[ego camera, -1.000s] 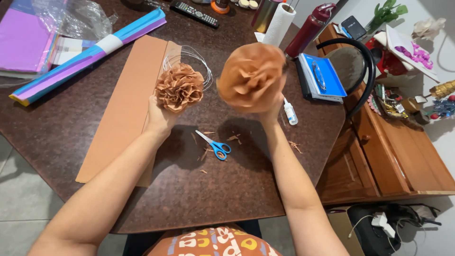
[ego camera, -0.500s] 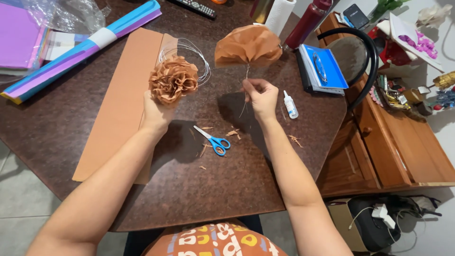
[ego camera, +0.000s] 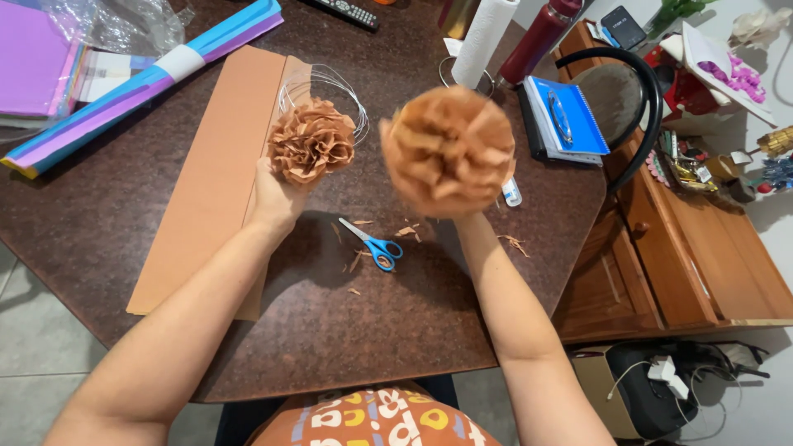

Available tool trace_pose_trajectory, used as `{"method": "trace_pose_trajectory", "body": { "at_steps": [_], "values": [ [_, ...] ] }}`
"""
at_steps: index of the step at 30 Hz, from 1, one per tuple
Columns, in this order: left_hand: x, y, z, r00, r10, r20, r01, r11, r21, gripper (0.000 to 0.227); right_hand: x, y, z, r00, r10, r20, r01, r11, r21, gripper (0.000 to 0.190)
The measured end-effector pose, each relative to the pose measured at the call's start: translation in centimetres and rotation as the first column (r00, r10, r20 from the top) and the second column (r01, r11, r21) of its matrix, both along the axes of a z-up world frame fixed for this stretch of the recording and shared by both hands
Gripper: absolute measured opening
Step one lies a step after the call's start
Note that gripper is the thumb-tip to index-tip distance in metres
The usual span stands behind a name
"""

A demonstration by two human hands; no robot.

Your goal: Making paper flowers by fluffing petals and trimming with scissors

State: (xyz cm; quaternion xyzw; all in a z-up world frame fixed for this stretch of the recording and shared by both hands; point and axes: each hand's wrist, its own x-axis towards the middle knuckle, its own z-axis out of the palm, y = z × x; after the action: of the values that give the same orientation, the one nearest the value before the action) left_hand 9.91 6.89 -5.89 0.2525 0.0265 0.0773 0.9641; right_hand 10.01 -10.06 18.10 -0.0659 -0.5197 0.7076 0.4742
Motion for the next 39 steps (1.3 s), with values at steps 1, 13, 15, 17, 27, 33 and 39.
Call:
{"method": "trace_pose_trajectory", "body": {
  "at_steps": [1, 13, 15, 17, 27, 33, 39],
  "values": [
    [-0.7, -0.2, 0.9, 1.000, -0.004, 0.028, 0.004, 0.999, 0.032, 0.036, 0.1, 1.4, -1.5, 0.998, -0.062, 0.022, 0.062, 0.998, -0.005, 0.012],
    [4.6, 2.0, -4.5, 0.959, -0.284, -0.012, 0.244, 0.843, -0.480, 0.056, 4.1, -3.7, -13.4, 0.652, -0.710, 0.267, 0.727, 0.685, 0.045, 0.011],
    [4.7, 2.0, -4.8, 0.961, -0.275, -0.005, 0.240, 0.850, -0.469, 0.057, 4.8, -5.2, -15.1, 0.545, -0.783, 0.299, 0.806, 0.588, 0.072, 0.011],
    [5.1, 2.4, -5.9, 0.960, -0.279, -0.013, 0.245, 0.865, -0.438, 0.056, 5.3, -6.8, -16.7, 0.428, -0.843, 0.326, 0.871, 0.481, 0.102, 0.012],
    [5.0, 1.9, -6.5, 0.952, -0.302, 0.039, 0.281, 0.823, -0.493, 0.062, 6.7, -11.5, -20.1, -0.226, -0.896, 0.383, 0.948, -0.113, 0.296, 0.015],
    [1.2, 0.4, -1.9, 0.999, -0.007, 0.032, 0.008, 0.999, -0.043, 0.045, 7.5, -14.1, -22.7, -0.588, -0.731, 0.347, 0.795, -0.443, 0.414, 0.017],
    [-4.2, -1.5, 5.8, 0.922, 0.177, 0.344, -0.366, 0.684, 0.630, 0.033, 5.2, -11.1, -19.9, -0.678, -0.665, 0.313, 0.735, -0.605, 0.307, 0.015]
  ]
}}
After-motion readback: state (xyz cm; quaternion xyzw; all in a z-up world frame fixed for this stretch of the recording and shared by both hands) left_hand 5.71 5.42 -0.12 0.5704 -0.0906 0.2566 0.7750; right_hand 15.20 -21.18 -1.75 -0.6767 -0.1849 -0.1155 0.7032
